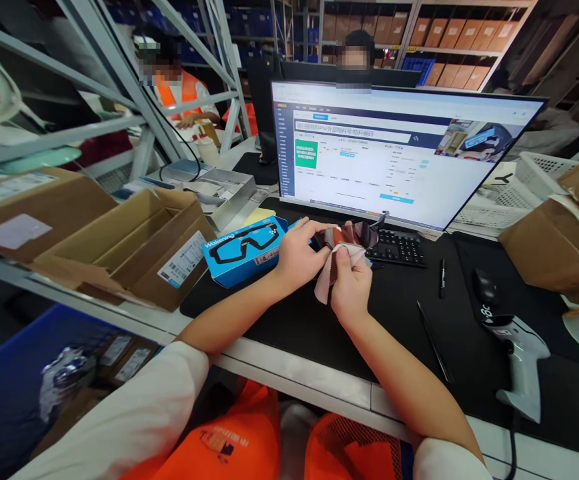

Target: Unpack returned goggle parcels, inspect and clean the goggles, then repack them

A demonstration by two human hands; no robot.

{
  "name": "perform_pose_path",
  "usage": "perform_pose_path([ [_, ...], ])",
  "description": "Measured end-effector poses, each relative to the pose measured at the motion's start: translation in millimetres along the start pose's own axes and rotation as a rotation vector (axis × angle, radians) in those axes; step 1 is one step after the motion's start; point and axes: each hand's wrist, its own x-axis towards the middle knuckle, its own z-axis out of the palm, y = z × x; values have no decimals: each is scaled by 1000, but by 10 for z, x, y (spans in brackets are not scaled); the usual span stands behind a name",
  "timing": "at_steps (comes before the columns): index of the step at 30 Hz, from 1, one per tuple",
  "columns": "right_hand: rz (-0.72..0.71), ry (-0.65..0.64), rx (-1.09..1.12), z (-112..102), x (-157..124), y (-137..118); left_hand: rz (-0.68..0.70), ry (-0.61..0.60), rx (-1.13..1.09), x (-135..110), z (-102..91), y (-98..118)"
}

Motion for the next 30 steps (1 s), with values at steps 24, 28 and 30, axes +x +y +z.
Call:
perform_pose_path([
  [24, -23, -24, 58, 116, -71, -113, 121, 12, -7, -59, -38, 134],
  [28, 75, -44, 186, 33, 90, -140, 87, 1, 19, -31, -67, 122],
  [30, 137, -16, 228, -68, 252, -205, 56, -13, 5, 18, -112, 70],
])
